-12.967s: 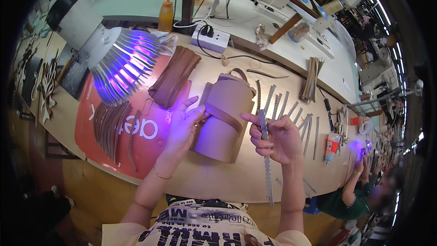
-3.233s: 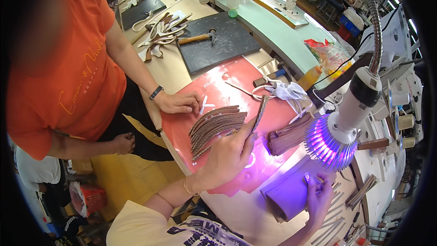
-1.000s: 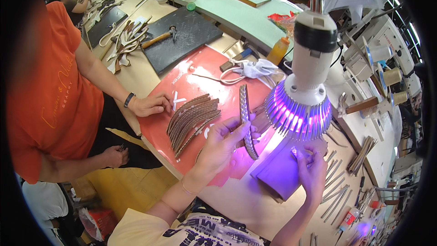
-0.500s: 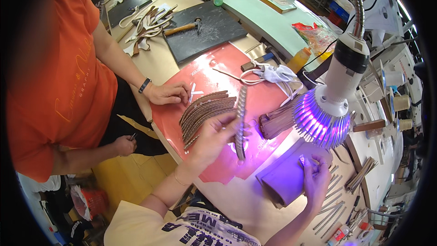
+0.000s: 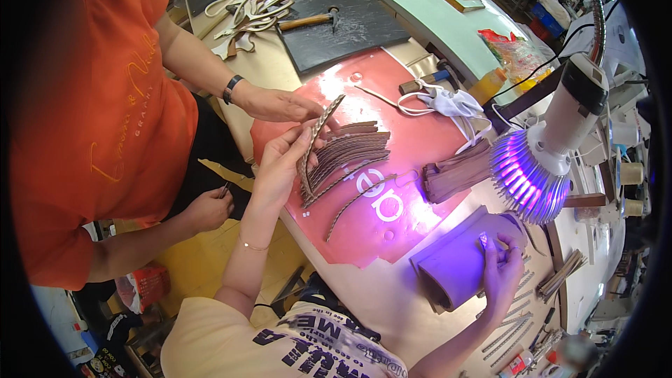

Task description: The person assembles braided straps by applying glue to their ends and attaching them to a cardboard form. They repeatedly pick up braided pieces, apply adhesive, and press them onto the form under a UV lamp, while coworkers work nearby.

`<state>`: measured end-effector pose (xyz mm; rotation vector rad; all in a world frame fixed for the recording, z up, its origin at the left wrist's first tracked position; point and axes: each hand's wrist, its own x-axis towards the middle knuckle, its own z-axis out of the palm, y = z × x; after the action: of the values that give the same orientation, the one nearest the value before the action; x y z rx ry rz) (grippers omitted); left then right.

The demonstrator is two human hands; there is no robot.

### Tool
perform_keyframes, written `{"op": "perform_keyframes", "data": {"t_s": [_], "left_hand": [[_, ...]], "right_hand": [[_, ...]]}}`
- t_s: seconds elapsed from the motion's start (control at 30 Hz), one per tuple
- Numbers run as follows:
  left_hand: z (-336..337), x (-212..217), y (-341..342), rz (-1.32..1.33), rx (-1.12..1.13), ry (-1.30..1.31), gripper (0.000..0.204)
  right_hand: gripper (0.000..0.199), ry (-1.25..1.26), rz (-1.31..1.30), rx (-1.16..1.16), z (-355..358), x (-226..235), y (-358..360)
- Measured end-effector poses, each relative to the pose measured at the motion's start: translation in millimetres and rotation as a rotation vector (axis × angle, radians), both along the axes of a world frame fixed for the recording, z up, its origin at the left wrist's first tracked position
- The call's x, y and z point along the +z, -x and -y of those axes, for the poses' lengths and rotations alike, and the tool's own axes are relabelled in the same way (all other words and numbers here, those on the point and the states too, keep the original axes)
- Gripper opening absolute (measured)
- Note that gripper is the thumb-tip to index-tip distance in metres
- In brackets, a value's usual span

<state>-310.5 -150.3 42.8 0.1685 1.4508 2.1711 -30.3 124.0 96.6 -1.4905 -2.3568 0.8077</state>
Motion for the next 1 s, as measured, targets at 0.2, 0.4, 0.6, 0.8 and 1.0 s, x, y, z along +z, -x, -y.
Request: {"op": "perform_keyframes", "data": {"t_s": [0.2,0.4,0.6,0.8,1.0], "left_hand": [[-6,-2,3,-0.016,0.063,-0.059,0.029],[-7,0,0,-0.055,0.035,-0.087,0.03],[-26,-9,-32,0.097,0.067,-0.121,0.03],[-81,-24,-94,0.189,-0.406,0.001,0.032],[-156,-31,-136,0.457,-0.81,-0.022,0.039]], "right_hand": [[0.027,0.068,-0.232,0.022,1,-7,-1],[0.026,0.059,0.017,0.016,1,10,-1],[0.025,-0.01,-0.044,-0.006,1,1,2],[0.024,-0.033,0.022,0.036,-1,5,-3],[0.023,-0.035,-0.025,0.029,6,8,0]]}}
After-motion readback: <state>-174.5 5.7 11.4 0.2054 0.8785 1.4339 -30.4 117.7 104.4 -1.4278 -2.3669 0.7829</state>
